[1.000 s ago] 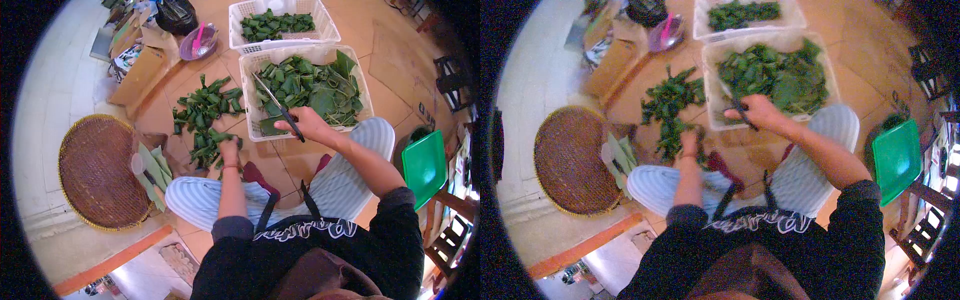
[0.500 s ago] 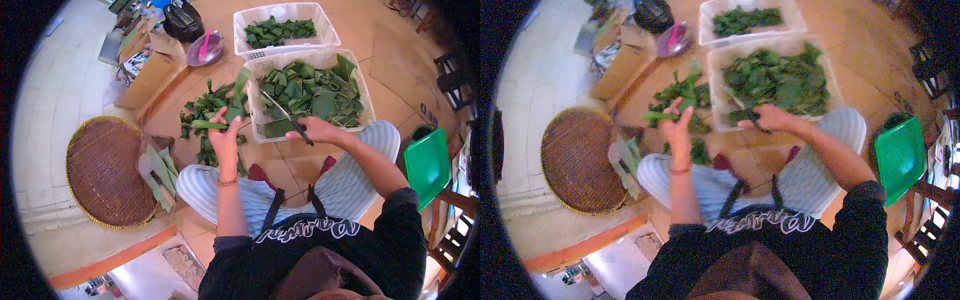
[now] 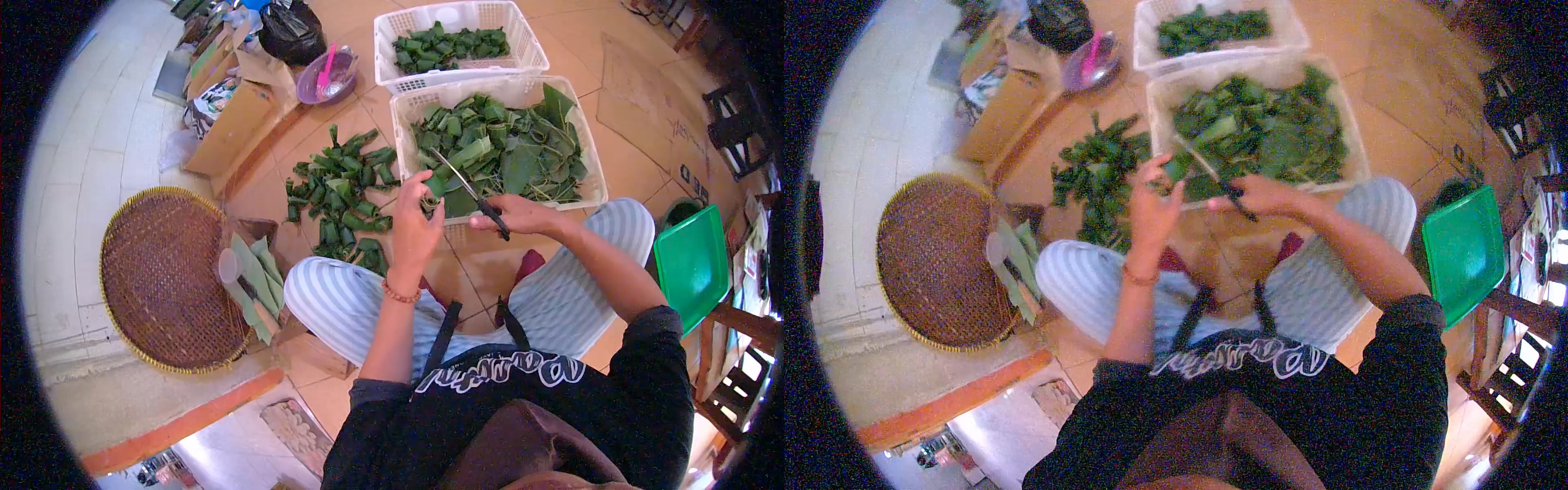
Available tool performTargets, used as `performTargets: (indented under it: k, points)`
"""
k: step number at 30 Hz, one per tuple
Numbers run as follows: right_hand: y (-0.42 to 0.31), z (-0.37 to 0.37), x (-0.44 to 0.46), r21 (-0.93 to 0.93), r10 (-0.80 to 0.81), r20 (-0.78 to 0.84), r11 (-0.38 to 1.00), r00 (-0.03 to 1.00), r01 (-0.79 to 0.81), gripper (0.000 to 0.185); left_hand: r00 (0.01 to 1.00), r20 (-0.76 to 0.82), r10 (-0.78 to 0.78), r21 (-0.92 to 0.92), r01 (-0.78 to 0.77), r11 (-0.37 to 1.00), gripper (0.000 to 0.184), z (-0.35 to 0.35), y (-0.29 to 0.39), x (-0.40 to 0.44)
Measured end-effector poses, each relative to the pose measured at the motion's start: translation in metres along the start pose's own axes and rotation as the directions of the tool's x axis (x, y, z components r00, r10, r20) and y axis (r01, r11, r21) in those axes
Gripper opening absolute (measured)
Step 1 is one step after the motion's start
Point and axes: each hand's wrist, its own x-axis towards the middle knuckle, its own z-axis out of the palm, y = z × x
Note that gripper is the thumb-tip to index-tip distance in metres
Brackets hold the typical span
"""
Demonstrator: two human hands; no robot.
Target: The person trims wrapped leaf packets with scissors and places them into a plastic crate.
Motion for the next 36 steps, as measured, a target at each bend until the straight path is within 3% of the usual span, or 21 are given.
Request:
performTargets:
  k: [3,7,8,11,14,17,20,23,25,29,35,36]
  points:
    - [-0.005,0.003,-0.004,0.081,-0.048,-0.056,0.995,0.997,0.052,0.067,1.0,0.02,0.009,0.002,-0.009,1.0,0.027,-0.003,0.001,0.001]
    - [0.01,0.005,0.007,0.106,0.145,-0.065,0.985,0.987,-0.138,0.057,1.0,0.01,0.014,0.014,-0.014,1.0,0.026,-0.003,-0.003,0.0]
    - [0.016,0.007,0.009,0.094,0.129,-0.095,0.988,0.987,-0.12,0.055,1.0,0.004,0.013,0.018,-0.013,1.0,0.026,-0.003,-0.003,0.0]
    - [0.018,0.007,0.009,0.096,0.101,-0.179,0.992,0.979,-0.085,0.051,0.99,-0.003,-0.143,-0.051,0.143,0.988,0.03,0.001,0.0,-0.001]
    - [0.015,0.01,0.005,0.143,0.101,-0.233,0.987,0.967,-0.069,0.049,0.964,-0.201,-0.174,-0.116,0.153,0.981,0.04,0.01,0.0,-0.004]
    - [0.019,0.011,0.005,0.082,0.074,-0.259,0.995,0.963,-0.054,0.049,0.91,-0.042,-0.413,-0.412,0.361,0.837,0.046,0.011,0.007,-0.006]
    - [0.018,0.012,0.003,0.014,0.077,-0.249,0.997,0.965,-0.076,0.055,0.912,-0.011,-0.411,-0.335,0.384,0.861,0.046,0.017,-0.004,-0.013]
    - [0.025,0.013,0.006,-0.01,0.068,-0.212,0.997,0.975,-0.071,0.054,0.98,-0.062,-0.191,-0.077,0.186,0.979,0.047,0.011,0.001,-0.011]
    - [0.036,0.018,0.013,-0.057,0.002,-0.203,0.998,0.979,-0.014,0.054,0.989,-0.045,-0.139,-0.085,0.135,0.987,0.048,0.01,-0.002,-0.011]
    - [0.023,0.018,0.009,0.105,0.033,-0.236,0.994,0.971,-0.008,0.056,0.996,-0.007,-0.085,-0.136,0.083,0.987,0.05,0.017,-0.008,-0.014]
    - [0.027,0.013,0.012,-0.027,0.075,-0.27,0.996,0.96,-0.086,0.057,0.97,-0.034,-0.241,-0.161,0.232,0.959,0.051,0.017,0.002,-0.014]
    - [0.03,0.014,0.012,-0.028,0.089,-0.252,0.995,0.964,-0.099,0.057,0.973,-0.083,-0.217,-0.165,0.202,0.965,0.049,0.019,0.0,-0.014]
